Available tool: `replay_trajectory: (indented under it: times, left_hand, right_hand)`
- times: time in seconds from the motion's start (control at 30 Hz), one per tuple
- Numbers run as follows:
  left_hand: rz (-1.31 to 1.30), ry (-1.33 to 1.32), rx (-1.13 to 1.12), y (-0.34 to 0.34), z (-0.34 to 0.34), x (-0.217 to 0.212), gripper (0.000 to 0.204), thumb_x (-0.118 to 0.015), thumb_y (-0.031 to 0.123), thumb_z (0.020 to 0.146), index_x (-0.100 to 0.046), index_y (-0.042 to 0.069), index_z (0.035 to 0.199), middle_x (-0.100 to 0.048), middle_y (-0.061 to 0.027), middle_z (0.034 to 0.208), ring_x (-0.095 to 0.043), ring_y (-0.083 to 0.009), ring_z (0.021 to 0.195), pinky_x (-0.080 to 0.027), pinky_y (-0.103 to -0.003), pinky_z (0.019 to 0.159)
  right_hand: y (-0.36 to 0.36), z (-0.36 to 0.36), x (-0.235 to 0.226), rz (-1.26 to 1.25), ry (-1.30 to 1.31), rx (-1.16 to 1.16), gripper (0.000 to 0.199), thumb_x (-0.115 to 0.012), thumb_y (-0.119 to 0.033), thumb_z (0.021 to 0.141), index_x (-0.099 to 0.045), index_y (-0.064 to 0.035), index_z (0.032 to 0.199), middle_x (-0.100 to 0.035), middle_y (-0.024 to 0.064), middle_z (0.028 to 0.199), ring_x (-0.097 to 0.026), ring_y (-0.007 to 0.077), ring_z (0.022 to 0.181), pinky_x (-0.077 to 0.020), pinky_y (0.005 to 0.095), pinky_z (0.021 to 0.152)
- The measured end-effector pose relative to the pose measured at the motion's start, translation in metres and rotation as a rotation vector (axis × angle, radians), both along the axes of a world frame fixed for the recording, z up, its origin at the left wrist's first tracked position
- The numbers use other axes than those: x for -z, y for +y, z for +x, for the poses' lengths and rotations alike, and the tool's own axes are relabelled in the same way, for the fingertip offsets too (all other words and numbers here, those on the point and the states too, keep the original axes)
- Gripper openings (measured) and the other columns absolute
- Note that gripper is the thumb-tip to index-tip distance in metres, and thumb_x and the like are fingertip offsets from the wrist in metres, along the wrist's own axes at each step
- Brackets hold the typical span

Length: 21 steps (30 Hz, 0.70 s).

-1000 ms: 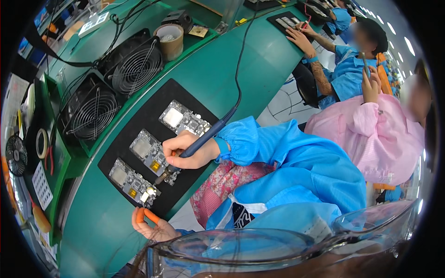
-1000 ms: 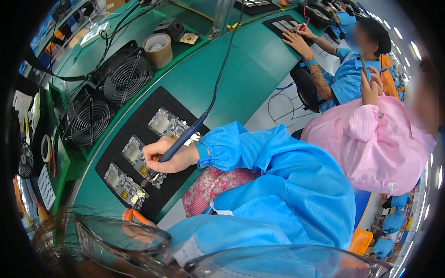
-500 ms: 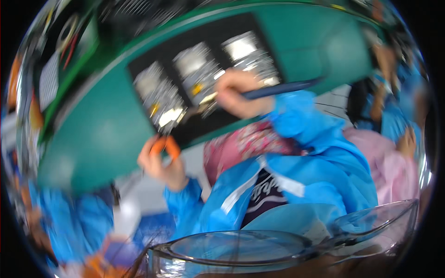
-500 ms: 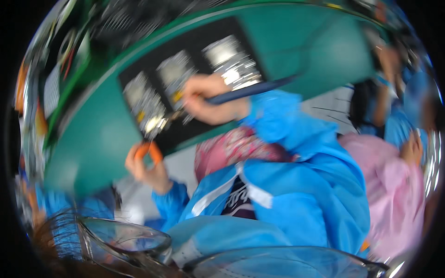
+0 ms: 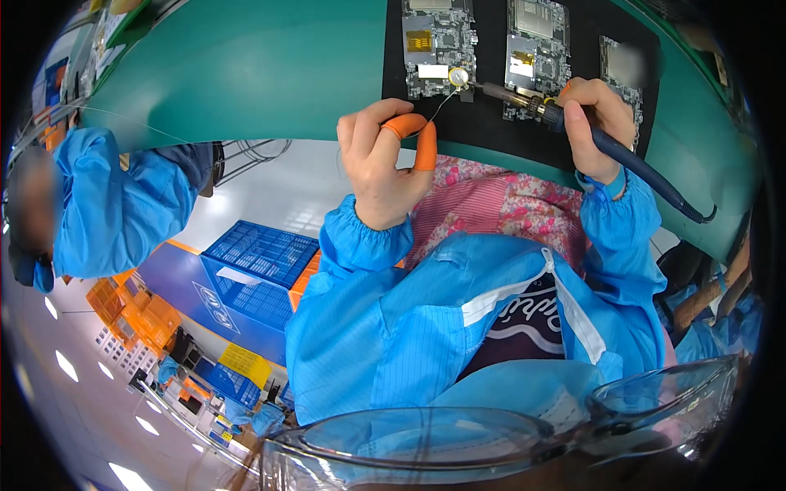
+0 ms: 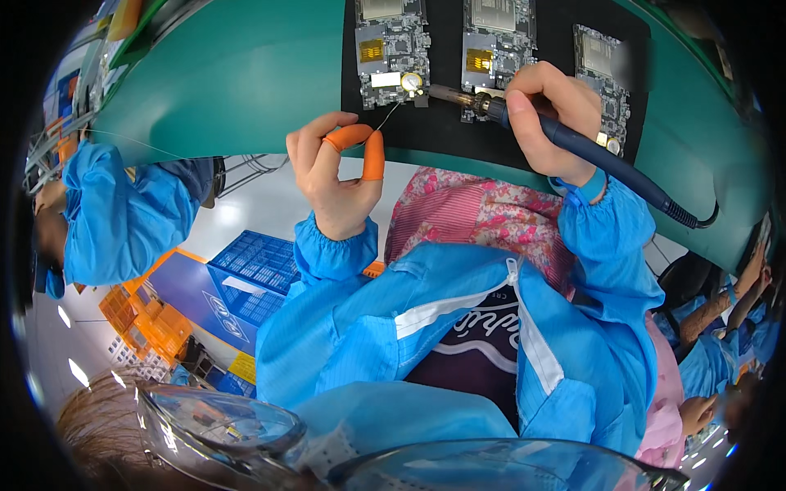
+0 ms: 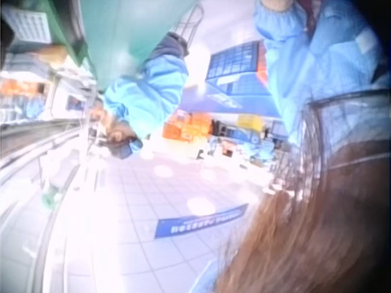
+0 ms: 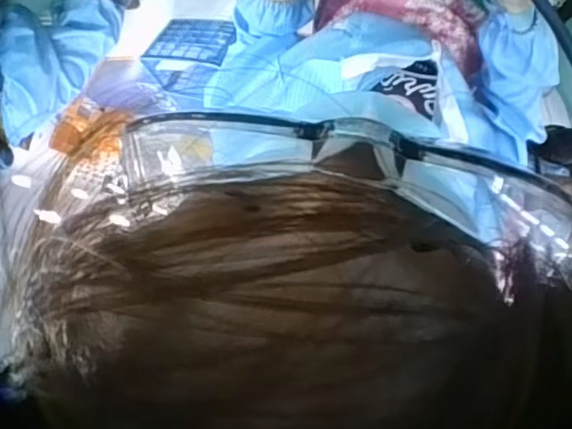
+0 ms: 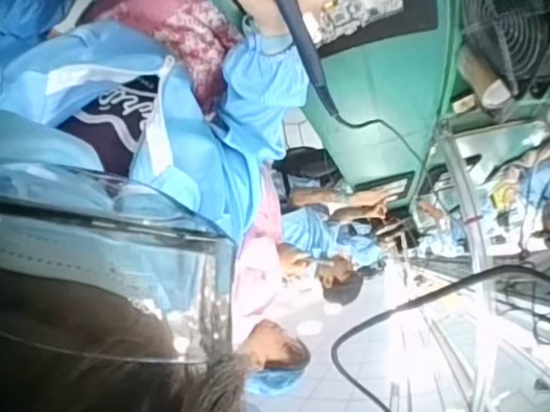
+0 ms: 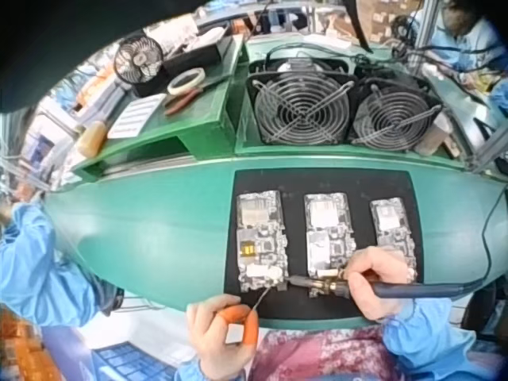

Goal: Soldering electronic components onto printed circuit boards at an assembly station.

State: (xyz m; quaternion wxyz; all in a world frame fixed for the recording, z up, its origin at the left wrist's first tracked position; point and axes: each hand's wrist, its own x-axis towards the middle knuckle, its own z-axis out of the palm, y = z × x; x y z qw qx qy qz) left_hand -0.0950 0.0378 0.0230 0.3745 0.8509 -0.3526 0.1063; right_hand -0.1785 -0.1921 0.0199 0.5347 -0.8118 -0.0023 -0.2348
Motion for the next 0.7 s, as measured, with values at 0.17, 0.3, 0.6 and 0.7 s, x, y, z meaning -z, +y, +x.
replay_trajectory:
  times: [0.17, 0.3, 0.6, 0.7]
  left_hand:
    - [0.003, 0.007, 0.024, -0.003, 0.001, 0.007, 0.021, -0.071, -0.004, 0.056, -0.060, 0.004, 0.073, -0.058, -0.0058, 0.088, -0.049, -0.0238, 0.079, -0.041, -0.031, 0.066]
    - [0.018, 0.011, 0.025, -0.005, 0.000, 0.011, 0.022, -0.070, -0.005, 0.056, -0.061, 0.004, 0.073, -0.058, -0.0057, 0.089, -0.049, -0.0233, 0.079, -0.040, -0.031, 0.066]
    - [0.016, 0.000, 0.038, -0.006, 0.001, 0.014, 0.020, -0.071, -0.003, 0.058, -0.061, 0.004, 0.073, -0.058, -0.0052, 0.088, -0.049, -0.0233, 0.079, -0.041, -0.030, 0.065]
    - [0.013, -0.011, 0.044, -0.009, 0.003, 0.017, 0.020, -0.072, -0.003, 0.058, -0.061, 0.005, 0.073, -0.058, -0.0048, 0.088, -0.049, -0.0230, 0.079, -0.041, -0.030, 0.065]
  right_hand:
    - [0.002, 0.003, -0.005, -0.031, 0.054, -0.031, 0.006, -0.055, -0.003, 0.076, -0.052, -0.0012, 0.071, -0.052, 0.0057, 0.060, -0.051, 0.0137, 0.048, -0.0377, 0.0226, 0.045]
    - [0.004, 0.006, -0.007, -0.106, 0.077, -0.056, 0.006, -0.055, -0.003, 0.075, -0.051, -0.0010, 0.070, -0.052, 0.0058, 0.058, -0.051, 0.0138, 0.047, -0.0377, 0.0226, 0.044]
    - [0.005, 0.007, -0.005, -0.126, 0.020, -0.063, 0.006, -0.056, -0.002, 0.072, -0.051, -0.0009, 0.069, -0.051, 0.0060, 0.056, -0.050, 0.0146, 0.045, -0.0381, 0.0235, 0.043]
    - [0.005, 0.008, -0.004, -0.182, -0.009, -0.063, 0.006, -0.056, -0.003, 0.072, -0.051, -0.0010, 0.069, -0.050, 0.0056, 0.055, -0.050, 0.0148, 0.044, -0.0383, 0.0235, 0.043]
